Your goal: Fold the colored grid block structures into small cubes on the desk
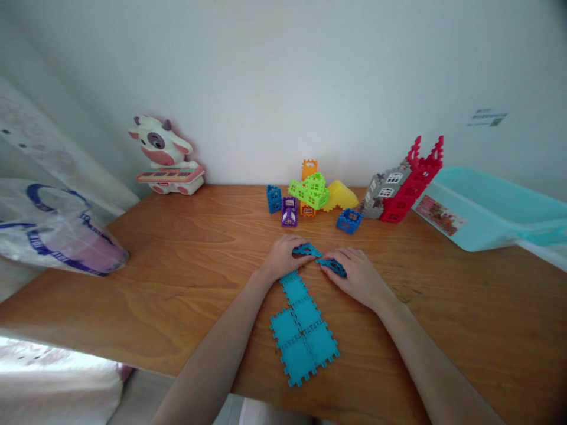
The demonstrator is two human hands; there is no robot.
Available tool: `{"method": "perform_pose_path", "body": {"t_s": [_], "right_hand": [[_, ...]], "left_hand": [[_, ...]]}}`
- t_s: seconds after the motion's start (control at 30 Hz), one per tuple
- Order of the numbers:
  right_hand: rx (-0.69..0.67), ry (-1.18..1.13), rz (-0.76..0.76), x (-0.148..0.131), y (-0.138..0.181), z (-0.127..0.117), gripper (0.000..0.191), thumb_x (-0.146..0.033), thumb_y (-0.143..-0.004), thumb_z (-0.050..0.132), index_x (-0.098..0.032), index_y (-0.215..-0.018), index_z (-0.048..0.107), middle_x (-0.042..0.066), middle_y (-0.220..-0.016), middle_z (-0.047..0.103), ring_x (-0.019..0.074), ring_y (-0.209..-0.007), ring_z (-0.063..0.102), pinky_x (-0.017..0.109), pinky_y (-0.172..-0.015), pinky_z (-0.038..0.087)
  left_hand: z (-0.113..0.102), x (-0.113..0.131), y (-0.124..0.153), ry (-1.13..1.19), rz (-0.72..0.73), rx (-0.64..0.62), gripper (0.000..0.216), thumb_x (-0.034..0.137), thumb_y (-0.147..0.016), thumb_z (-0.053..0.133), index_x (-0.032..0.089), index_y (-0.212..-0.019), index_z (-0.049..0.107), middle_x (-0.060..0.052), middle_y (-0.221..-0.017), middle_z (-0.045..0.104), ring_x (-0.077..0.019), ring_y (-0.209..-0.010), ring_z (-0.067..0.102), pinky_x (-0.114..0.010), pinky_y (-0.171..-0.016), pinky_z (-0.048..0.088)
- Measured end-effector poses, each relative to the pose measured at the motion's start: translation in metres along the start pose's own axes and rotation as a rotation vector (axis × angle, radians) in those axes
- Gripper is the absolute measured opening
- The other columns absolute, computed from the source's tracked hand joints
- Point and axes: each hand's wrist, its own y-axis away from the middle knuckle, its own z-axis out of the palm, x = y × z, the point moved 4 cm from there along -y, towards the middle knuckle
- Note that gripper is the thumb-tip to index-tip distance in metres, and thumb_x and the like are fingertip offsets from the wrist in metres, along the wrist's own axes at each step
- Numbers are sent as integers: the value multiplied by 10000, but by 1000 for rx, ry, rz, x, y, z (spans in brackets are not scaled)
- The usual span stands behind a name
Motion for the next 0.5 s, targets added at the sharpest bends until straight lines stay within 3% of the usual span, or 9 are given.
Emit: {"method": "perform_pose_path", "body": {"t_s": [0.17, 0.37, 0.5], "right_hand": [[140, -135, 115, 4, 0, -4, 175, -370, -911, 572, -234, -1014, 614, 82, -987, 709, 262, -915, 674, 426, -830, 533], [265, -177, 144, 2, -1, -8, 181, -387, -911, 557, -237, -998, 607, 99, -985, 676, 266, -918, 671, 416, -809, 551], [292, -175, 167, 5, -1, -5, 195, -404, -905, 575, -224, -971, 610, 102, -965, 669, 267, -903, 665, 415, -804, 548]], "left_hand": [[1, -1, 1, 51, -51, -15, 448, 484, -821, 699, 197, -1164, 670, -75, -1101, 726, -206, -932, 688, -355, -896, 545], [4, 4, 2, 8, 38, -11, 387, 373, -862, 661, 216, -1215, 646, -93, -1235, 681, -240, -1160, 620, -416, -1031, 473], [2, 9, 2, 6, 70, -23, 304, 385, -902, 603, 204, -1122, 708, -97, -1159, 696, -227, -1109, 630, -389, -1012, 479]]}}
